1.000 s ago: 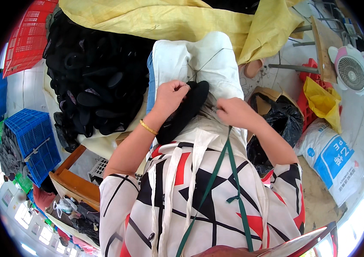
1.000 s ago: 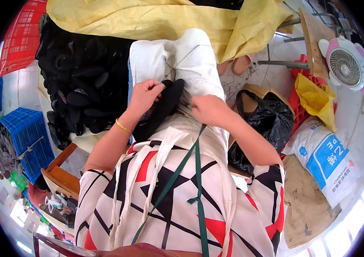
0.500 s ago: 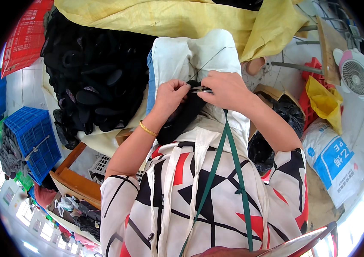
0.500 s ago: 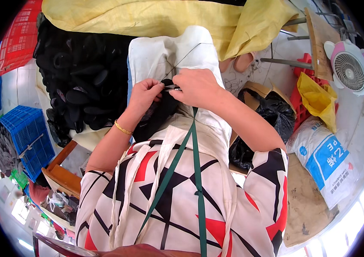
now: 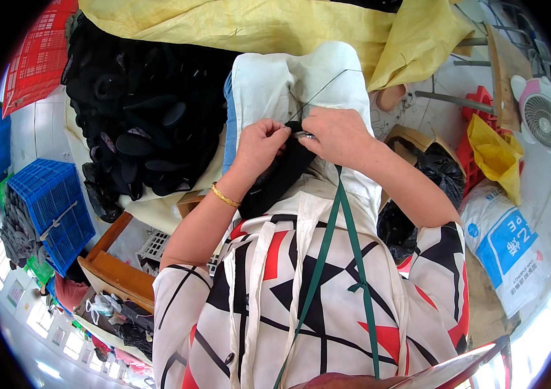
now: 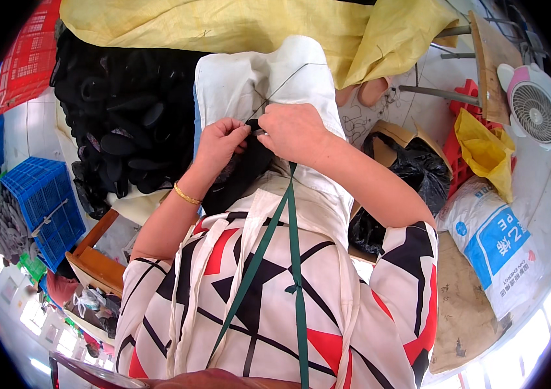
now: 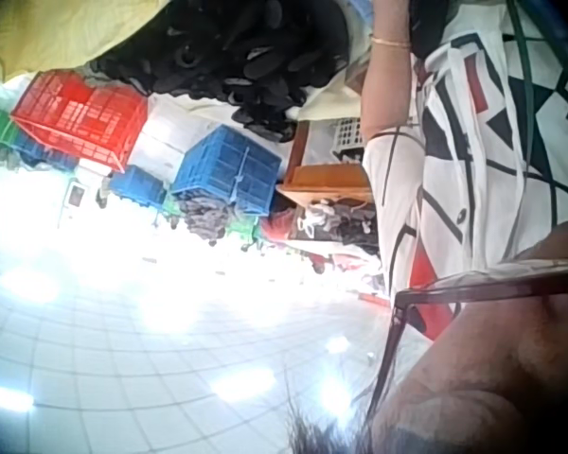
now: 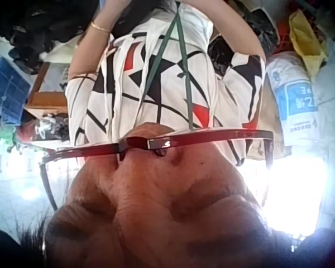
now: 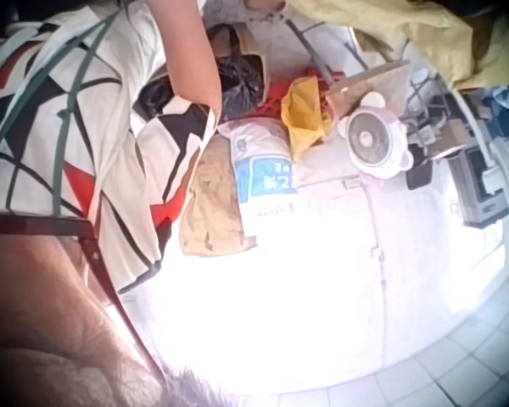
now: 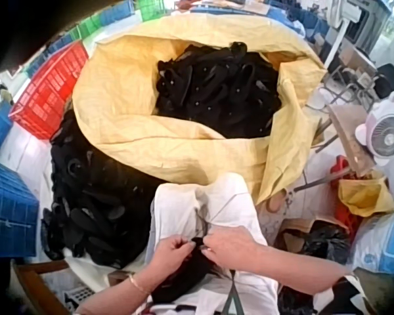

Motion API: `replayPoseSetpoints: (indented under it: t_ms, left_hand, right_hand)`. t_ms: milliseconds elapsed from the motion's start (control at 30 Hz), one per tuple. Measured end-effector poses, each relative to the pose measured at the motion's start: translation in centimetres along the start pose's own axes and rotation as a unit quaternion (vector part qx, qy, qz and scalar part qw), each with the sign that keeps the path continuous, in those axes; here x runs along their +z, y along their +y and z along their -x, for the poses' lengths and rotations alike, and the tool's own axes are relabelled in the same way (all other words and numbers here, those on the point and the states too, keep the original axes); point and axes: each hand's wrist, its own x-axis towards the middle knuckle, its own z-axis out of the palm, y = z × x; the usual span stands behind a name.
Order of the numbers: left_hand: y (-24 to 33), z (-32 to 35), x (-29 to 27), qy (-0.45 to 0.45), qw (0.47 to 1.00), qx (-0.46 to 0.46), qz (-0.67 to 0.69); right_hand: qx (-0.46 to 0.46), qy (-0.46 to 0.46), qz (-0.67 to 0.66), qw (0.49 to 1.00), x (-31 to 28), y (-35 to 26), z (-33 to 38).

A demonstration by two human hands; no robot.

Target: The person hand-sews a black slip-on shoe using a needle and thread. They repeatedly insert the needle through the shoe's upper, pull the thread, and adjust the shoe's position on a white cushion. The person works on multiple shoes from a nearby pile.

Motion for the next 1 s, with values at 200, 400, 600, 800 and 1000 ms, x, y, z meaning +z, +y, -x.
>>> replayPoseSetpoints:
  t_ms: [200, 400, 600, 800, 1000]
  left_hand:
    - [0.3, 0.0, -0.1, -0.017, 1.0, -0.011, -0.019]
    - [0.8, 1.0, -0.8, -0.022, 0.999, 0.01, -0.039]
    - [1.4, 2.3, -0.1, -0.06, 0.993, 0.063, -0.082]
    - [-0.4, 3.1, -0.6, -0.048, 0.993, 0.037, -0.1]
    - [-1.0, 3.4, 0.1, -0.023, 0.995, -0.047, -0.082]
  right_hand:
    - [0.007, 0.0, -0.004, 1.0, 0.1, 0.4, 0.7]
    - [0.062, -0.034, 0.006, 0.998, -4.1, 2.4, 4.0]
    - [0.215, 0.056, -0.438, 0.871, -0.6, 3.2, 1.9]
    - [0.147, 0.147, -0.819, 0.534, 0.6, 5.4, -0.4]
    - [0.085, 0.25, -0.791, 0.552, -1.9, 5.1, 1.5]
